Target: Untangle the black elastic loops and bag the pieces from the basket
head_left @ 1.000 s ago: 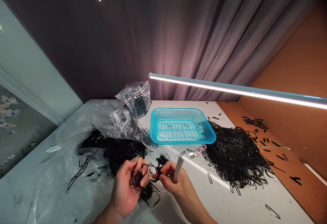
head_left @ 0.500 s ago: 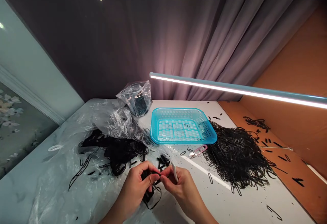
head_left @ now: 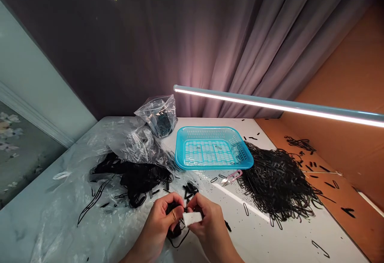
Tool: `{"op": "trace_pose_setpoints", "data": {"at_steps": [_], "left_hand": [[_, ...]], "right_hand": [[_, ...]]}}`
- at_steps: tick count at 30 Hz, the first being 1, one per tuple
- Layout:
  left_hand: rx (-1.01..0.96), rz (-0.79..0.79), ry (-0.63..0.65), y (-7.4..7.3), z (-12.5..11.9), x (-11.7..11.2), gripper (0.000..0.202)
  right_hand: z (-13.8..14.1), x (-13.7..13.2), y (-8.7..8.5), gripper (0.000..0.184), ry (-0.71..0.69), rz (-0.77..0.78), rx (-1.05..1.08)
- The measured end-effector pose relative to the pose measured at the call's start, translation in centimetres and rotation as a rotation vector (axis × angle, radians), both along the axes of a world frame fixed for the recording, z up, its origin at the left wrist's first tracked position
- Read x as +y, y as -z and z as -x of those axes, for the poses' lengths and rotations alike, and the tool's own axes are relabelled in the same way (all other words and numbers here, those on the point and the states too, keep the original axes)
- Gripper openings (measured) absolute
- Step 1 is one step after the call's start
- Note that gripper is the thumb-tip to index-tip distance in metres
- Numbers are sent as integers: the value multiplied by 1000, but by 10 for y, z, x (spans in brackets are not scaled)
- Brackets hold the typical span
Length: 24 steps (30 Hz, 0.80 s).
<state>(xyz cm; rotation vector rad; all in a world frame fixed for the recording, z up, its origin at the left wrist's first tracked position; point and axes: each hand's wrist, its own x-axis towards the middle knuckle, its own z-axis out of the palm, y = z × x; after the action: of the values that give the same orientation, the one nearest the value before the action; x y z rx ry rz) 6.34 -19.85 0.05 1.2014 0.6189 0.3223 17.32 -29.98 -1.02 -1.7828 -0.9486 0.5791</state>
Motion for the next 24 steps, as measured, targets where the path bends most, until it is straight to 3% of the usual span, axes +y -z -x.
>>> {"op": "trace_pose_setpoints", "data": {"at_steps": [4,8,11,14,20,24], "left_hand": [[-59,117,133,3,6,1,32],[19,214,208,-3,11,5,34],[60,117,163,-10,11,4,37],[73,-21,72,-11,9,3,36],[134,-214,14,-5,7,2,30],[104,-162,-2,-10,3,-4,35]], "right_hand": [[-2,0,1,15,7,-34,50],[-4,0,6,10,-25,-63,174],[-3,-3,6,20,-50,-108,290],[-1,-10,1,21,16,-178,343],[-1,-14,-4,19,19,-314,158],[3,-11,3,10,58,-395,-135]]}}
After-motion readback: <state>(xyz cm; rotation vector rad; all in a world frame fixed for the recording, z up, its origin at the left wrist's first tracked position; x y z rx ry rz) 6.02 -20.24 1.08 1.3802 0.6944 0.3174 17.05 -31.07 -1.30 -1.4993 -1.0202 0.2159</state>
